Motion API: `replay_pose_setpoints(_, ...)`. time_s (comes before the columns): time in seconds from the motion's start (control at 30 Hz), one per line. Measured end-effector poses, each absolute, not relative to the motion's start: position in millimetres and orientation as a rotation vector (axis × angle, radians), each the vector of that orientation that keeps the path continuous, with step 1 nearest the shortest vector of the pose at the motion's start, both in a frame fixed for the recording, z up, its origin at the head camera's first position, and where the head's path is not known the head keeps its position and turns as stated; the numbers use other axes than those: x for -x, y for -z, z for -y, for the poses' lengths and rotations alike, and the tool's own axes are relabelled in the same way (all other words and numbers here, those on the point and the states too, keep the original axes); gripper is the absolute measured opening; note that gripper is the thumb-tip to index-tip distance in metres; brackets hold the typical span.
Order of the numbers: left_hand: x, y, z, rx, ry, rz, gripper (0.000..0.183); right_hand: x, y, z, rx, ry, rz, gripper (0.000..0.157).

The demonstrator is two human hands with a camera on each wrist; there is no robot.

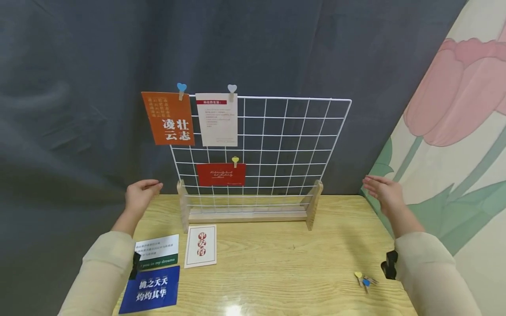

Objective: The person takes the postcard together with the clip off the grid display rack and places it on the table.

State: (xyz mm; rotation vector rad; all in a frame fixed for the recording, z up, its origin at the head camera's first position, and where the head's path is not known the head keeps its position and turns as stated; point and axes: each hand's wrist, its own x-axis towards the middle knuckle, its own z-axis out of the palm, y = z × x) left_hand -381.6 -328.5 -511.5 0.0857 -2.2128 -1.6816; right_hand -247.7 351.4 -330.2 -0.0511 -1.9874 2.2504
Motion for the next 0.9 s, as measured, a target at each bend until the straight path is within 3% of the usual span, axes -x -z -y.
replay_pose_setpoints(0.07, 364.5, 480.6, 316.0, -0.150, 1.688, 2.234, 0.031, 250.4, 322.8, -348.8, 0.046, -2.253, 1.975, 0.024)
replay_pose_setpoints(0.13, 390.3, 504.7, 336.8, -0.128, 1.690, 2.215, 0.034, 252.9, 315.5, -345.2, 0.047, -2.249, 1.968, 0.023)
replay_pose_setpoints(0.2, 377.5, 481.1, 330.1, -0.069, 1.774, 2.202, 0.030, 255.3, 309.7, -342.0, 0.048, -2.251, 1.958, 0.022)
replay_pose_setpoints(0.27, 343.2, 436.3, 307.6, -0.029, 1.760, 2.233, 0.032, 256.9, 303.7, -339.0, 0.053, -2.265, 1.933, 0.020)
replay_pose_setpoints(0.4, 305.6, 385.6, 276.1, -0.040, 1.592, 2.309, 0.039, 260.9, 292.7, -334.9, 0.053, -2.290, 1.883, 0.019)
replay_pose_setpoints(0.43, 278.8, 352.6, 256.0, -0.081, 1.511, 2.350, 0.043, 262.0, 289.8, -334.1, 0.055, -2.292, 1.876, 0.018)
replay_pose_setpoints(0.9, 274.1, 307.1, 237.1, -0.046, 1.543, 2.304, 0.038, 271.9, 249.0, -316.9, 0.019, -2.231, 1.874, 0.018)
